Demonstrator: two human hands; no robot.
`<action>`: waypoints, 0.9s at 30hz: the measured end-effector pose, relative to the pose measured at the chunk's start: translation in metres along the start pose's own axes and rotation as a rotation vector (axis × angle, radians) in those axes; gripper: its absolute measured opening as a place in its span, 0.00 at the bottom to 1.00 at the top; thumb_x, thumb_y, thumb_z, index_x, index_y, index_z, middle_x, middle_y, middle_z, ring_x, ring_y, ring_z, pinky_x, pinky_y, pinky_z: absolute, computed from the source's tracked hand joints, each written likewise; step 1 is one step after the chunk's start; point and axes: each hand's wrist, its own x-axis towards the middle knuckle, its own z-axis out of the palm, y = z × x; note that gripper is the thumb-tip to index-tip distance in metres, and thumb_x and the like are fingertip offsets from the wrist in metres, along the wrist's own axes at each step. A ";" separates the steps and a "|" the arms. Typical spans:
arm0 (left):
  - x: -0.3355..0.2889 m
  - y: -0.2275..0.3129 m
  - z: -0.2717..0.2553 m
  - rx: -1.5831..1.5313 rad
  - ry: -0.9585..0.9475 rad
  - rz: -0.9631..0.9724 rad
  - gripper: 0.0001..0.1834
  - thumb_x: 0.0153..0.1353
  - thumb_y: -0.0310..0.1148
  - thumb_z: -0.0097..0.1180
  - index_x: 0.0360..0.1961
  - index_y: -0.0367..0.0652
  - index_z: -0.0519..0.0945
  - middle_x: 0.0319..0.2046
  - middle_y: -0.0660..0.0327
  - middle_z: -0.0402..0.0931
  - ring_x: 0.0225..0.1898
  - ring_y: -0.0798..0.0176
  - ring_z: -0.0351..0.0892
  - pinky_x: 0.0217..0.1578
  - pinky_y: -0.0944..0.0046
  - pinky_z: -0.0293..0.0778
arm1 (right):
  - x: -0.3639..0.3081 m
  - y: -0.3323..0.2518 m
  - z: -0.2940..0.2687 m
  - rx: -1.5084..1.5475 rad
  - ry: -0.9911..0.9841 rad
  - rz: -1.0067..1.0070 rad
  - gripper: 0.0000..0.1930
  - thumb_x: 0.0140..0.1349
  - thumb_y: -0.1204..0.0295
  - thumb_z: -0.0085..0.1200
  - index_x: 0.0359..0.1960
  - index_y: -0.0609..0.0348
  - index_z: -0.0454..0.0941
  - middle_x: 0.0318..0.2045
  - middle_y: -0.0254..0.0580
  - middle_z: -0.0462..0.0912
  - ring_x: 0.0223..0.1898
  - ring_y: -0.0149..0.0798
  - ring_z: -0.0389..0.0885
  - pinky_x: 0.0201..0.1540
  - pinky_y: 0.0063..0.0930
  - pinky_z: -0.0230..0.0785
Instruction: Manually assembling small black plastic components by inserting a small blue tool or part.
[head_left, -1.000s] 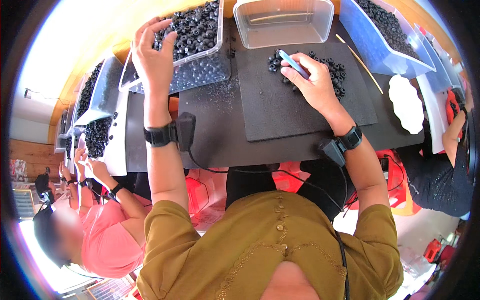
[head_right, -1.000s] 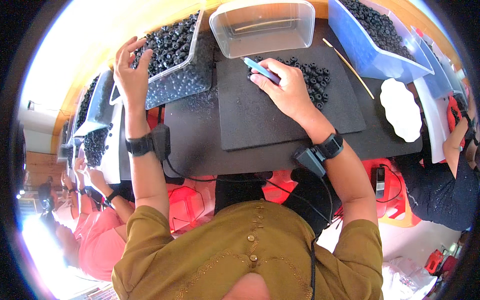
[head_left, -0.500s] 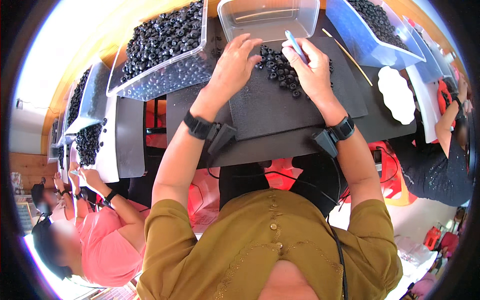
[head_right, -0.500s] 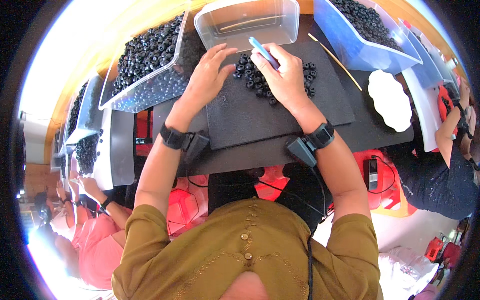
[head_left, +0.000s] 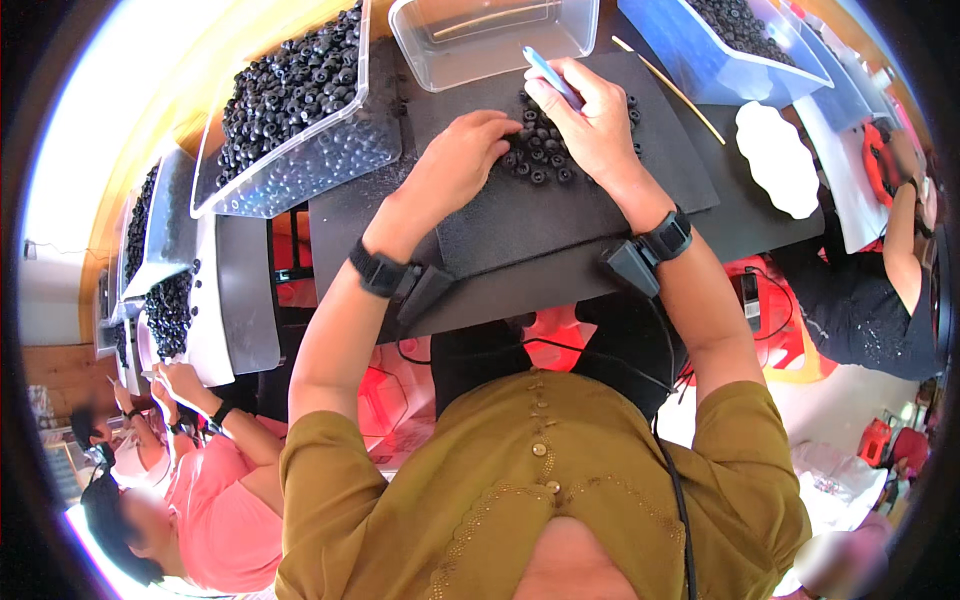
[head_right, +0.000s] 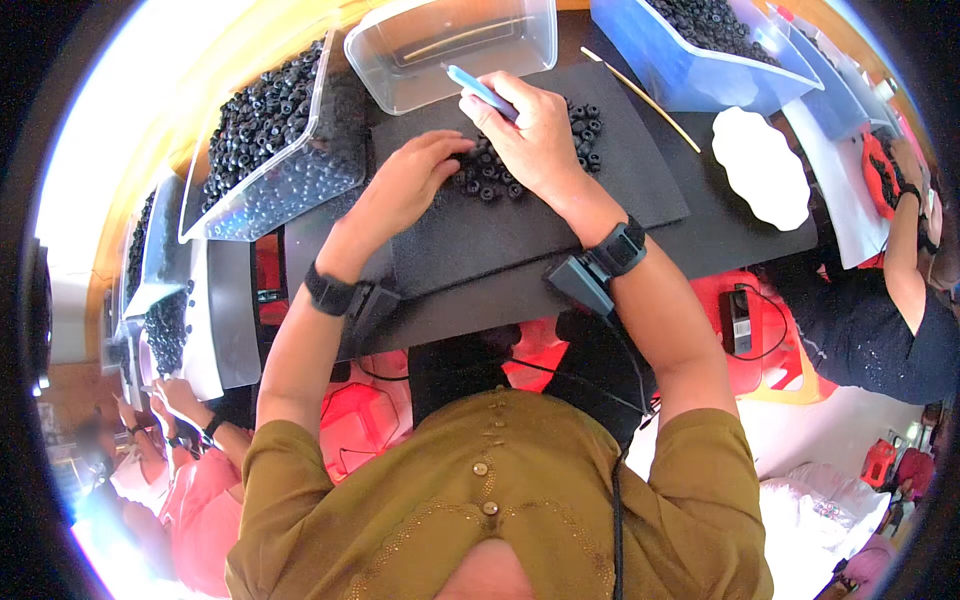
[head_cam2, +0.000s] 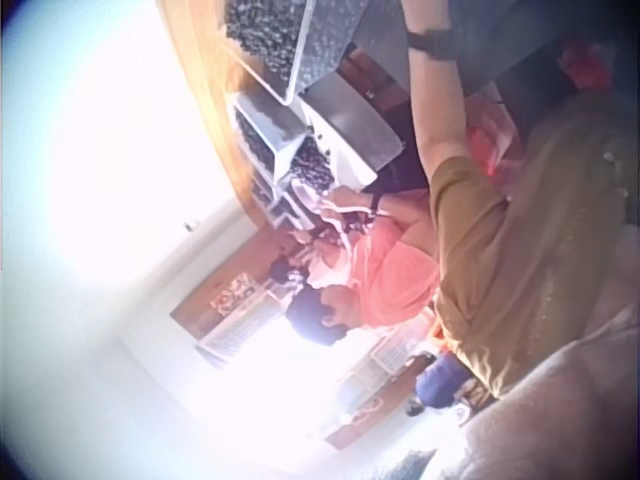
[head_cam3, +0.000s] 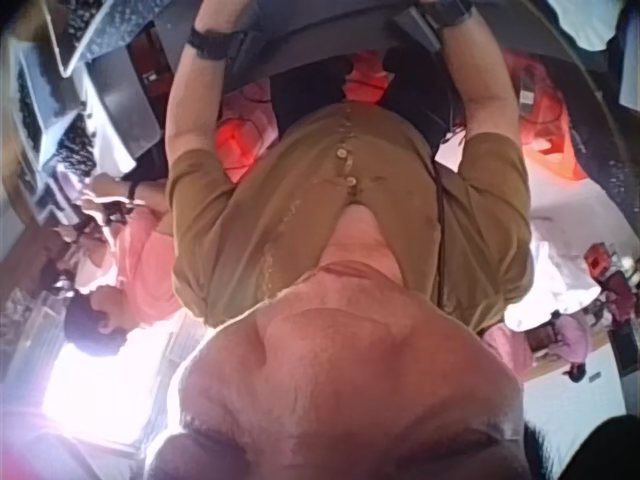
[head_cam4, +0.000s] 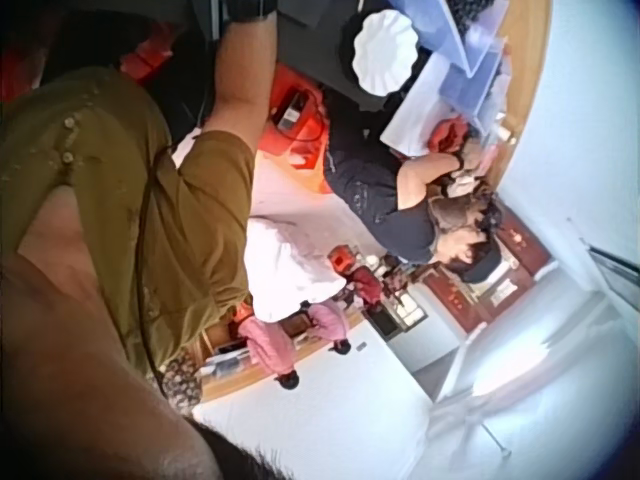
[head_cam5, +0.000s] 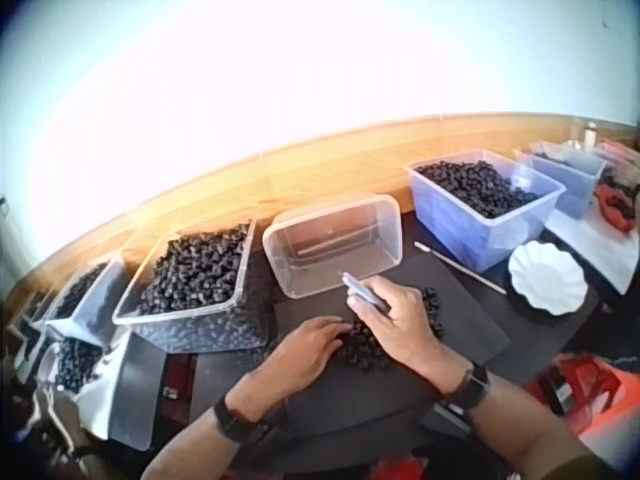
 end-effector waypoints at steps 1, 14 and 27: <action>-0.007 0.005 -0.003 -0.034 0.017 0.025 0.15 0.64 0.26 0.51 0.52 0.39 0.77 0.51 0.48 0.76 0.55 0.43 0.74 0.56 0.54 0.70 | 0.000 0.000 0.000 -0.002 0.002 0.004 0.10 0.63 0.68 0.60 0.39 0.62 0.80 0.21 0.41 0.79 0.20 0.28 0.73 0.26 0.25 0.67; -0.036 0.001 -0.013 0.109 0.167 -0.022 0.16 0.54 0.22 0.62 0.46 0.41 0.81 0.38 0.57 0.80 0.43 0.58 0.80 0.43 0.63 0.76 | -0.004 -0.002 0.000 -0.087 -0.139 0.034 0.11 0.63 0.68 0.60 0.39 0.63 0.79 0.24 0.41 0.81 0.23 0.30 0.77 0.28 0.24 0.68; -0.043 0.003 -0.023 -1.444 0.264 -0.274 0.12 0.67 0.25 0.54 0.51 0.42 0.77 0.45 0.59 0.79 0.43 0.69 0.79 0.43 0.72 0.76 | -0.009 -0.015 0.003 -0.005 -0.339 0.000 0.16 0.64 0.58 0.57 0.39 0.59 0.78 0.22 0.44 0.78 0.23 0.41 0.78 0.28 0.30 0.69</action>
